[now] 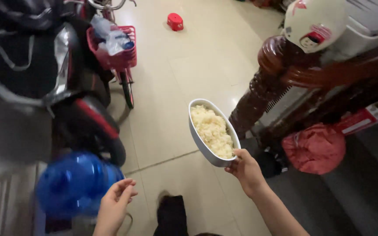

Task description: Preparing a container of ingredients and shaving meat from a vertical rotisserie for service.

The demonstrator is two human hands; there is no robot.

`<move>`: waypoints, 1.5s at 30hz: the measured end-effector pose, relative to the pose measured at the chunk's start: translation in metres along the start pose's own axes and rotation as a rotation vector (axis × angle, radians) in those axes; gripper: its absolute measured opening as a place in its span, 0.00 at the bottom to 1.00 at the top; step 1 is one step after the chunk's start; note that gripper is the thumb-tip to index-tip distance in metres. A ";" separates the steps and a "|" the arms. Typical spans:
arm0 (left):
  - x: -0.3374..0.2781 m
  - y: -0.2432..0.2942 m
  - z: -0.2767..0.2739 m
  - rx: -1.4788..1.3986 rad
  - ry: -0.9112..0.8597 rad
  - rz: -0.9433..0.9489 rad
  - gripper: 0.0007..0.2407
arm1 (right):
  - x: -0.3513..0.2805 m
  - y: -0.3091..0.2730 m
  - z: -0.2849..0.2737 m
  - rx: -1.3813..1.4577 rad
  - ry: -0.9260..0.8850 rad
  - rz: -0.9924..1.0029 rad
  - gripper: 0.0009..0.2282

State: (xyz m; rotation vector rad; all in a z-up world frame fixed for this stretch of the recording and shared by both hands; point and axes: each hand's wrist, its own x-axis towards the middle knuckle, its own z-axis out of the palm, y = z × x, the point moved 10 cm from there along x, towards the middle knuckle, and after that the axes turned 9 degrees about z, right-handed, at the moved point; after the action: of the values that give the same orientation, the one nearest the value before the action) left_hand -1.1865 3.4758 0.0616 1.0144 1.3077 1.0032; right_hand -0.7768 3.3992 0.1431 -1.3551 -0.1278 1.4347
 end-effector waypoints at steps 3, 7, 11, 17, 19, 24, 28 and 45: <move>0.131 -0.020 -0.027 0.010 -0.013 0.103 0.13 | 0.059 -0.026 0.018 0.052 0.069 -0.006 0.15; 0.240 0.102 0.036 0.034 -0.028 0.128 0.12 | 0.152 -0.072 0.011 0.112 0.121 -0.015 0.16; 0.337 0.151 0.144 0.049 -0.216 0.039 0.11 | 0.237 -0.107 -0.013 0.161 0.261 -0.058 0.15; 0.451 0.210 0.282 -0.052 -0.378 -0.119 0.18 | 0.392 -0.166 -0.010 0.157 0.323 -0.077 0.14; 0.524 0.218 0.311 -0.126 -0.343 -0.107 0.17 | 0.466 -0.228 0.000 0.095 0.282 -0.106 0.12; 0.649 0.223 0.315 -0.325 -0.110 -0.072 0.18 | 0.577 -0.346 0.075 -0.022 0.194 -0.020 0.16; 0.730 0.249 0.299 -0.226 -0.004 -0.114 0.13 | 0.638 -0.440 0.187 -0.063 0.137 -0.044 0.15; 1.200 0.471 0.482 -0.316 -0.142 0.177 0.07 | 1.005 -0.697 0.291 -0.153 0.340 0.003 0.19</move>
State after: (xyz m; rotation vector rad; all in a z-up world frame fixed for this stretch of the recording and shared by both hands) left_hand -0.6865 4.7501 0.2049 0.9489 0.9197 1.2060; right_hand -0.3135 4.5666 0.0886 -1.7058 -0.0129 1.1958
